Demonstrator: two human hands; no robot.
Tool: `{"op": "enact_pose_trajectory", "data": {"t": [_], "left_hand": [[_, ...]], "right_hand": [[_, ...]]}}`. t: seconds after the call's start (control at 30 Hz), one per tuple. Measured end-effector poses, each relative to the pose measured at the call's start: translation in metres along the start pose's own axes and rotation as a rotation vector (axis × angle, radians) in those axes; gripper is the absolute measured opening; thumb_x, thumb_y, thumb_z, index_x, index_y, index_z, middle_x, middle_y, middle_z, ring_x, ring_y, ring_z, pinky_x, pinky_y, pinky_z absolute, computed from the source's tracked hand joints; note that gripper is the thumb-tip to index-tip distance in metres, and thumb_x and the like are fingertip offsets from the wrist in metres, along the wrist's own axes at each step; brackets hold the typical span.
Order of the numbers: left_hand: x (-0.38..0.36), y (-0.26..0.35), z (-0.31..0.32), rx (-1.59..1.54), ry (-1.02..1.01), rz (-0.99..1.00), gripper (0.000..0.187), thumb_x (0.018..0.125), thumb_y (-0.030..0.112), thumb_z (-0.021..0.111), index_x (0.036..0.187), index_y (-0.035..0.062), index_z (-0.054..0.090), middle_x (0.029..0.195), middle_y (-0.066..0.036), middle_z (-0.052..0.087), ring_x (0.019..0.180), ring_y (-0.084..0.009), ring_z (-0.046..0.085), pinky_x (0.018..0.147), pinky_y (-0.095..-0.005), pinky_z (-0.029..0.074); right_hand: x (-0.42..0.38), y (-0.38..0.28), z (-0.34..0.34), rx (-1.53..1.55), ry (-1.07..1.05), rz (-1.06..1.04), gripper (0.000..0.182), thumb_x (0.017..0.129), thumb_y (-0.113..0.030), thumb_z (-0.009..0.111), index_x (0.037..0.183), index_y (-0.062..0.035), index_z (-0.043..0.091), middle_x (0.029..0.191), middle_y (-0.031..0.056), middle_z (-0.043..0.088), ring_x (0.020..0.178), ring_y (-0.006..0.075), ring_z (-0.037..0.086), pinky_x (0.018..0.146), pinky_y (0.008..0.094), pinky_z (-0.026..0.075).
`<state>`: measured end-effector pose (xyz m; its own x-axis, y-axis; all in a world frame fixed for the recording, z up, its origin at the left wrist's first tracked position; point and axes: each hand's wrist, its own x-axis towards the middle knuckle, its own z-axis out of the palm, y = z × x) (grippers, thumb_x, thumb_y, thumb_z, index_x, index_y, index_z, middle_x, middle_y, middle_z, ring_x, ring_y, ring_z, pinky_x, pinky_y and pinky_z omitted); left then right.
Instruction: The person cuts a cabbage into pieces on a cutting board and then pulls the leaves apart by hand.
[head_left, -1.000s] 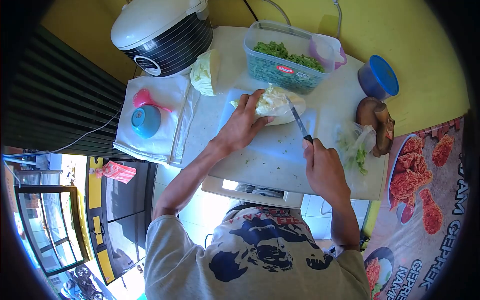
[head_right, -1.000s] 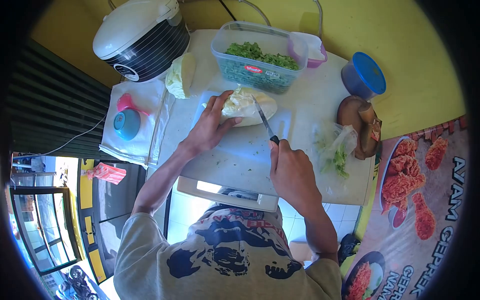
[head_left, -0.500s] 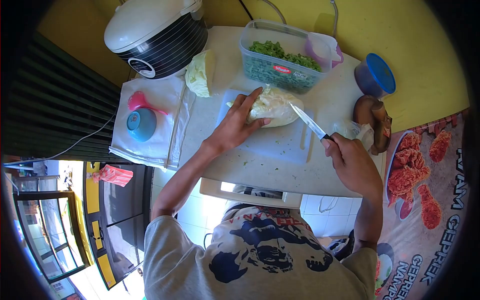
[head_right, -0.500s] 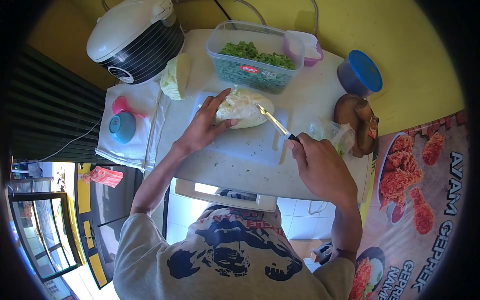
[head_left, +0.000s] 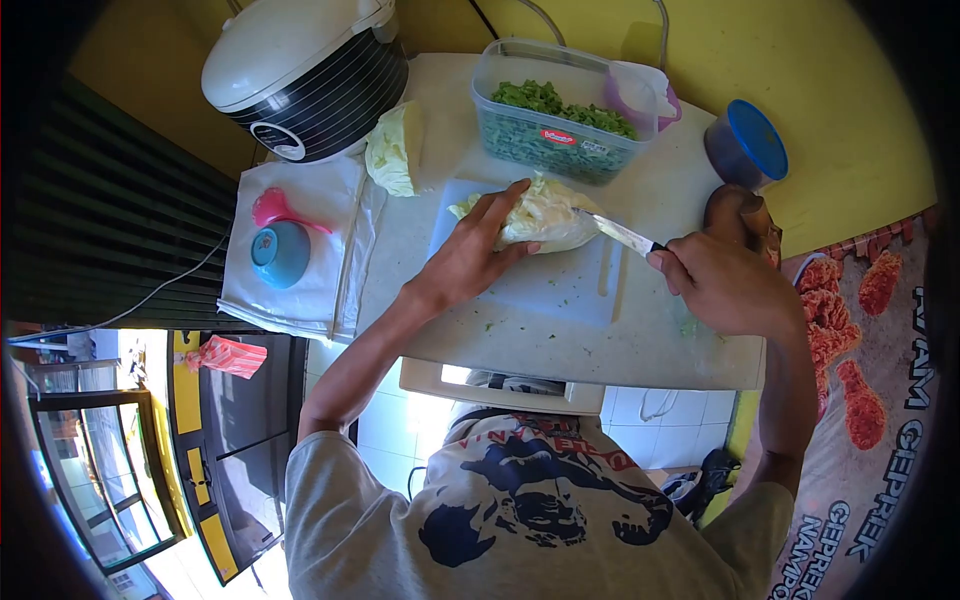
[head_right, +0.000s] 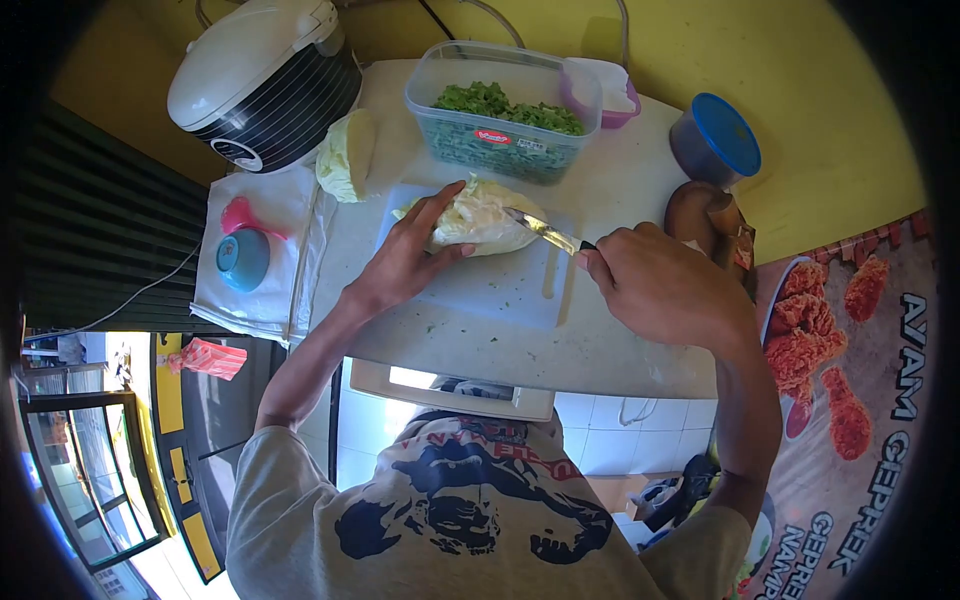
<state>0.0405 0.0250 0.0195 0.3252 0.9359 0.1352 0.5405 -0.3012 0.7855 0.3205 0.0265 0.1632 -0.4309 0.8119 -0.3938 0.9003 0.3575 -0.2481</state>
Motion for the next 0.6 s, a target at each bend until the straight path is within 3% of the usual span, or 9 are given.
{"op": "enact_pose_trajectory", "data": {"t": [0.1, 0.3, 0.37, 0.4, 0.47, 0.6], "left_hand": [[0.000, 0.001, 0.001, 0.038, -0.008, -0.009, 0.076, 0.094, 0.025, 0.071, 0.155, 0.0086, 0.030, 0.134, -0.026, 0.050, 0.125, -0.0436, 0.054, 0.103, -0.0487, 0.047], [-0.003, 0.004, 0.004, 0.082, -0.005, -0.044, 0.075, 0.095, 0.025, 0.069, 0.156, 0.0072, 0.028, 0.133, -0.027, 0.048, 0.122, -0.0447, 0.054, 0.101, -0.0490, 0.047], [-0.001, 0.005, 0.000, 0.049, -0.018, -0.045, 0.072, 0.099, 0.028, 0.063, 0.155, 0.0044, 0.026, 0.131, -0.030, 0.047, 0.117, -0.0466, 0.056, 0.098, -0.0492, 0.047], [0.000, 0.007, -0.002, 0.036, -0.041, -0.077, 0.070, 0.100, 0.031, 0.061, 0.156, 0.0050, 0.026, 0.132, -0.030, 0.047, 0.121, -0.0464, 0.054, 0.102, -0.0496, 0.045], [0.000, 0.011, -0.007, 0.016, -0.081, -0.147, 0.068, 0.103, 0.037, 0.056, 0.156, 0.0062, 0.027, 0.134, -0.029, 0.048, 0.130, -0.0461, 0.049, 0.108, -0.0505, 0.041], [-0.001, 0.012, -0.006, 0.009, -0.080, -0.126, 0.068, 0.105, 0.043, 0.049, 0.156, 0.0054, 0.025, 0.138, -0.031, 0.046, 0.131, -0.0465, 0.047, 0.110, -0.0513, 0.039]], "right_hand": [[0.004, -0.014, -0.018, -0.334, -0.011, 0.005, 0.047, 0.106, -0.032, 0.046, 0.077, 0.0013, 0.063, 0.076, 0.0228, 0.065, 0.079, 0.0376, 0.066, 0.079, 0.0493, 0.050], [0.041, -0.049, -0.071, -0.228, -0.460, 0.214, 0.049, 0.105, -0.028, 0.042, 0.074, 0.0038, 0.061, 0.065, 0.0152, 0.063, 0.052, 0.0270, 0.063, 0.055, 0.0424, 0.054], [0.048, -0.047, -0.062, -0.206, -0.463, 0.161, 0.049, 0.105, -0.028, 0.041, 0.073, 0.0039, 0.060, 0.060, 0.0126, 0.061, 0.045, 0.0234, 0.060, 0.047, 0.0408, 0.051], [0.052, -0.047, -0.059, -0.204, -0.459, 0.133, 0.049, 0.105, -0.028, 0.041, 0.072, 0.0040, 0.059, 0.058, 0.0114, 0.060, 0.042, 0.0216, 0.058, 0.043, 0.0400, 0.049], [0.050, -0.039, -0.055, -0.136, -0.428, 0.127, 0.050, 0.105, -0.029, 0.041, 0.071, 0.0035, 0.058, 0.057, 0.0120, 0.059, 0.042, 0.0220, 0.059, 0.044, 0.0395, 0.050], [0.042, -0.039, -0.048, -0.126, -0.365, 0.133, 0.050, 0.106, -0.028, 0.040, 0.072, 0.0033, 0.058, 0.056, 0.0131, 0.059, 0.041, 0.0224, 0.059, 0.044, 0.0388, 0.050]]}}
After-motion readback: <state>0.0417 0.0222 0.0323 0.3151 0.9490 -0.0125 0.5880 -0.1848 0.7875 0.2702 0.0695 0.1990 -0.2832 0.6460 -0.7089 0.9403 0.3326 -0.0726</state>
